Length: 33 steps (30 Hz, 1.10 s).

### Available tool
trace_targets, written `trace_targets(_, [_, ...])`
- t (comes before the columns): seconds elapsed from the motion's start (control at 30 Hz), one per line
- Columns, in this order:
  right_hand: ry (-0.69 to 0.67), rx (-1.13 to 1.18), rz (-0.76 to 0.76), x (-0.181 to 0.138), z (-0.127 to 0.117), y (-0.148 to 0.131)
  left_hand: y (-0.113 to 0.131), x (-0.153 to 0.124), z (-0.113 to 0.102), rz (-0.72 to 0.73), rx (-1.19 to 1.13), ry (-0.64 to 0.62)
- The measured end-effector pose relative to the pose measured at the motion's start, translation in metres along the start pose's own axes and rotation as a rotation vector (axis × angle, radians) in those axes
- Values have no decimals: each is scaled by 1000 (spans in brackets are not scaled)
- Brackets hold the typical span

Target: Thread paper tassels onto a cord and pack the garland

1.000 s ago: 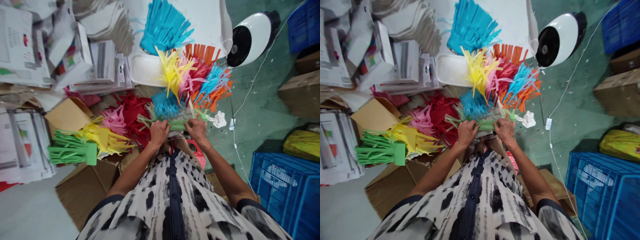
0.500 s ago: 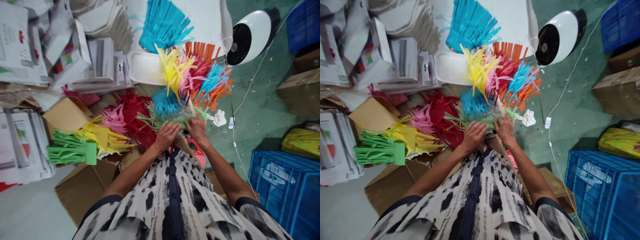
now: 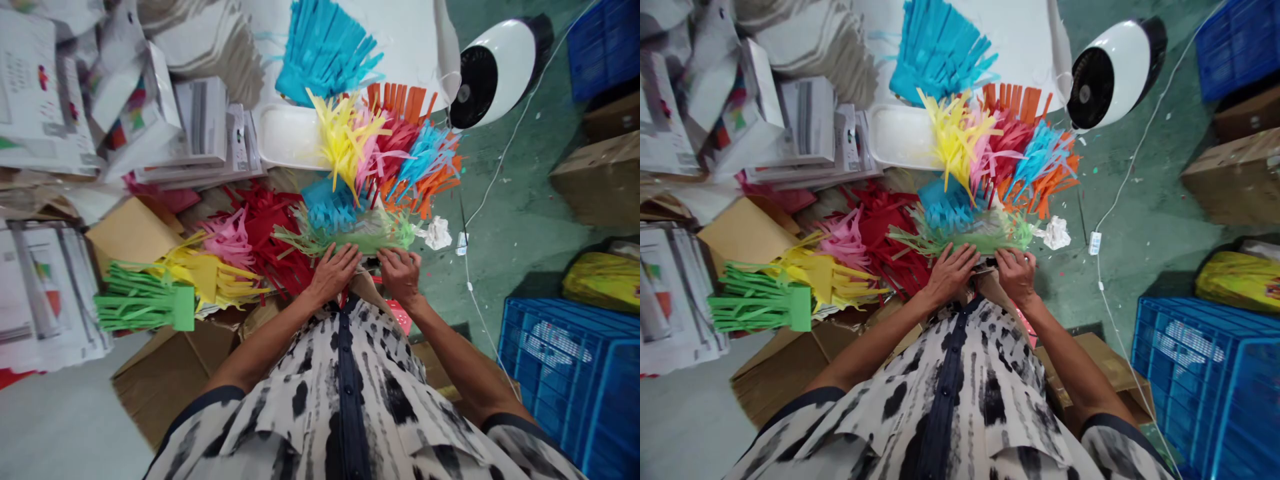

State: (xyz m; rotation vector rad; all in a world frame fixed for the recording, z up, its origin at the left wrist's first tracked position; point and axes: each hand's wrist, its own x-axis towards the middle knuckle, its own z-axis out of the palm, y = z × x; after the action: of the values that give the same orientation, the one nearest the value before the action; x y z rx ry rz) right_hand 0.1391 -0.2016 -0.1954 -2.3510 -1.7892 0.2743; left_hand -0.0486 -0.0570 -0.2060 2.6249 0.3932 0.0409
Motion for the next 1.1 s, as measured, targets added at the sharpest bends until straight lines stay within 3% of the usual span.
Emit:
trace_targets(0.2, [-32,20,-88,5,-1,-10,-7,-2,-4,0,-16,33])
trace_targets(0.4, [-28,24,-60,7,-4,1,-41,-29,-40,-145,31,118])
trace_targets(0.5, [-23,28,-66,12,-5,1,-40,-31,-52,-205,84,177])
trace_targets(0.67, [-17,-25,-96,22,-2,-2,-12,8,-35,21,19,51])
trace_targets(0.83, [38,-92,-231,30,3,10,-6,36,-17,-25,57,36])
trace_targets(1.1, [58,-133,-356,35,3,19,-7,38,-18,7,192,-14])
